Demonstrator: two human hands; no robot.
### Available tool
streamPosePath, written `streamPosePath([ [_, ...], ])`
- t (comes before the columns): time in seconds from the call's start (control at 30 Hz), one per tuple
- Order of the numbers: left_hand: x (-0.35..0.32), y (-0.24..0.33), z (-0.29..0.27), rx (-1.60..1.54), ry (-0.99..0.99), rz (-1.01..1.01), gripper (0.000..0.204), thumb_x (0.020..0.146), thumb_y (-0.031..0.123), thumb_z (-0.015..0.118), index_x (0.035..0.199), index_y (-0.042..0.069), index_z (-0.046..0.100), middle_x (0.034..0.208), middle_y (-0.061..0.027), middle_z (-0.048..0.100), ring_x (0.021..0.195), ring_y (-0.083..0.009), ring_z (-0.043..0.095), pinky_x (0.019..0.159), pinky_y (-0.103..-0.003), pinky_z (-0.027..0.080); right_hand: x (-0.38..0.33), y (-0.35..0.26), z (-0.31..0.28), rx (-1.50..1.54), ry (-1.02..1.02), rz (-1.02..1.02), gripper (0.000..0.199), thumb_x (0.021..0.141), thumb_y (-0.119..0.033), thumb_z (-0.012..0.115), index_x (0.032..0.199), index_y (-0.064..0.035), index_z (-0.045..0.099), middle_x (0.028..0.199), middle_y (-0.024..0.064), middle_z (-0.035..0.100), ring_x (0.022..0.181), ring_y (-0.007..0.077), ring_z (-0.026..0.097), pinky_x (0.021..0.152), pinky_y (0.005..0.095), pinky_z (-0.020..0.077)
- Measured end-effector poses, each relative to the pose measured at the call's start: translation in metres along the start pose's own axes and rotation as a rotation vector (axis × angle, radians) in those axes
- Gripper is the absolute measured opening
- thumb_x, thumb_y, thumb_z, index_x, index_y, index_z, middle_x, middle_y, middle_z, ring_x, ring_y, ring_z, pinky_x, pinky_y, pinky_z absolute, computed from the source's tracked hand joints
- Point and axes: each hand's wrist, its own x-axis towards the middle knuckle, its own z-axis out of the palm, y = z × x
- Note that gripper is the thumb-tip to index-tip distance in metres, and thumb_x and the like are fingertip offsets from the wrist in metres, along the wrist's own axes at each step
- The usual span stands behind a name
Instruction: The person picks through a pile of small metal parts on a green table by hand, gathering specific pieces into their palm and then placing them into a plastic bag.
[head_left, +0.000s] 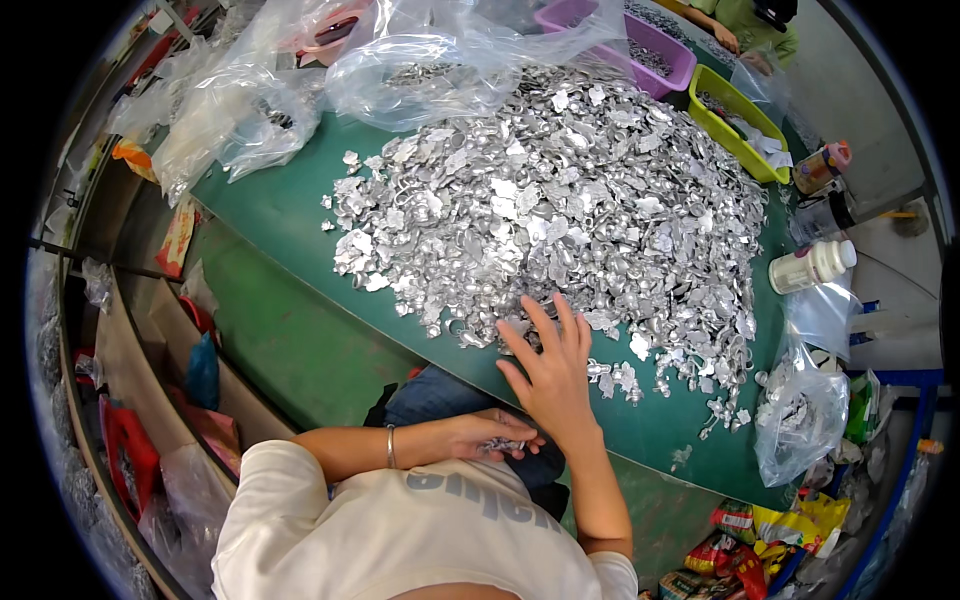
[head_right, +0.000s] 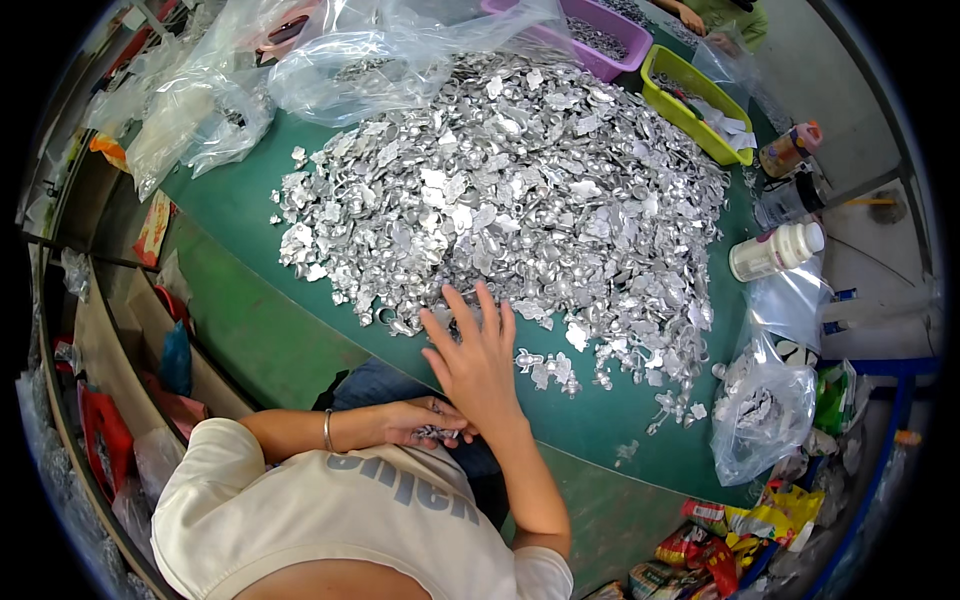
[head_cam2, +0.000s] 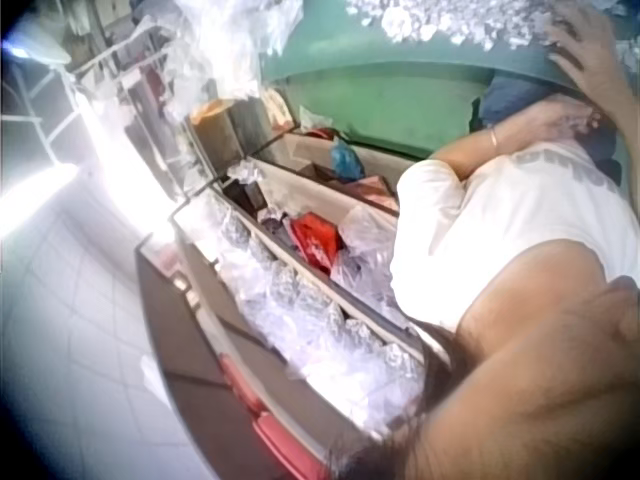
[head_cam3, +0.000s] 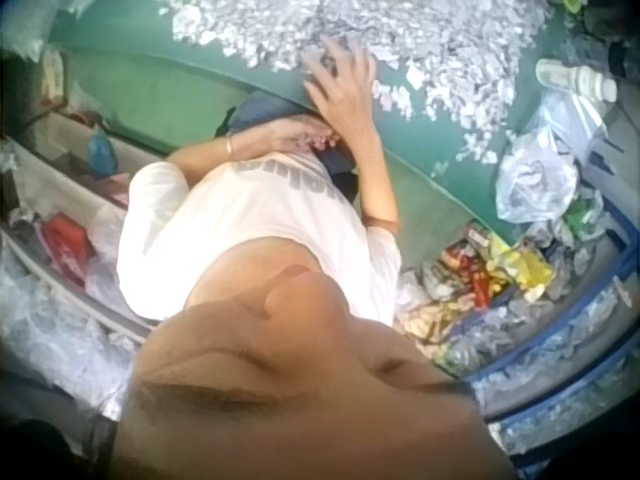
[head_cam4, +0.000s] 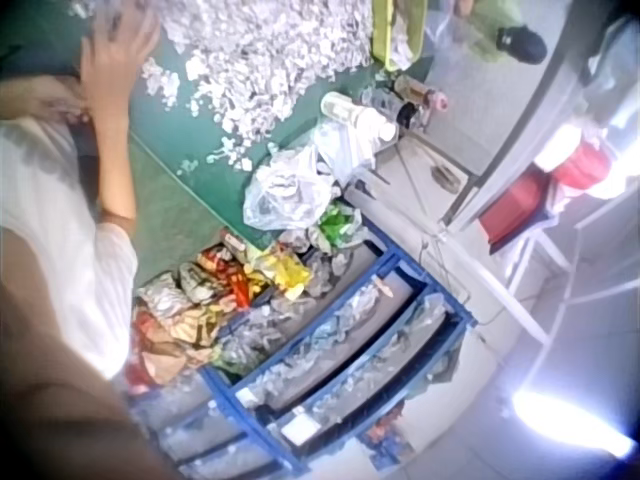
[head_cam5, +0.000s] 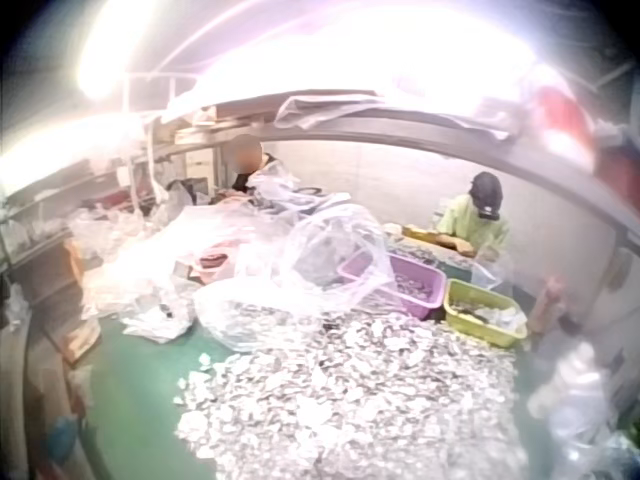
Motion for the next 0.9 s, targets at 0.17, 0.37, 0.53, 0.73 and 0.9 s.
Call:
streamPosePath([
  [0.17, -0.011, 0.009, 0.006, 0.087, 0.061, -0.035, 0.039, 0.094, 0.039, 0.059, 0.109, 0.004, 0.067, 0.106, -0.0051, 0.068, 0.08, -0.0091, 0.065, 0.054, -0.02, 0.052, -0.015, 0.022, 0.009, -0.065, -0.05, -0.022, 0.035, 0.078, -0.011, 0.069, 0.112, -0.0125, 0.063, 0.13, 0.0089, 0.051, 0.129, 0.0371, 0.04, 0.101, 0.0566, 0.0316],
  [0.37, -0.005, 0.005, 0.001, -0.031, 0.024, -0.061, 0.039, 0.098, 0.039, 0.051, 0.112, 0.005, 0.066, 0.105, -0.0047, 0.068, 0.082, -0.0105, 0.065, 0.058, -0.023, 0.054, -0.048, 0.038, -0.017, -0.146, 0.104, 0.119, 0.025, 0.075, 0.0, 0.064, 0.099, -0.0071, 0.067, 0.122, 0.0122, 0.056, 0.122, 0.0368, 0.047, 0.098, 0.0489, 0.0375],
  [0.53, -0.011, 0.009, 0.008, -0.05, 0.002, -0.012, 0.035, 0.1, 0.03, 0.047, 0.124, 0.008, 0.059, 0.101, -0.0001, 0.067, 0.083, -0.0078, 0.064, 0.06, -0.023, 0.052, -0.061, 0.043, -0.031, -0.242, 0.232, 0.25, 0.02, 0.074, 0.006, 0.062, 0.091, -0.003, 0.068, 0.118, 0.0141, 0.059, 0.115, 0.0366, 0.051, 0.096, 0.0455, 0.0383],
  [0.73, -0.006, 0.003, 0.002, -0.092, -0.075, 0.034, 0.033, 0.098, 0.02, 0.05, 0.129, 0.007, 0.056, 0.098, -0.0028, 0.066, 0.079, -0.0073, 0.062, 0.048, -0.017, 0.045, -0.044, 0.009, -0.021, -0.093, 0.135, 0.201, 0.024, 0.077, -0.006, 0.068, 0.101, -0.0053, 0.065, 0.116, 0.0115, 0.056, 0.11, 0.0326, 0.05, 0.094, 0.0458, 0.036],
  [0.9, -0.017, 0.01, 0.006, -0.032, -0.041, -0.02, 0.031, 0.098, 0.018, 0.05, 0.125, 0.003, 0.057, 0.092, -0.0066, 0.064, 0.068, -0.0092, 0.061, 0.038, -0.017, 0.037, -0.055, 0.034, -0.017, -0.229, 0.037, 0.186, 0.026, 0.076, -0.013, 0.072, 0.101, -0.0072, 0.064, 0.123, 0.0102, 0.054, 0.123, 0.0336, 0.044, 0.102, 0.0505, 0.0282],
])
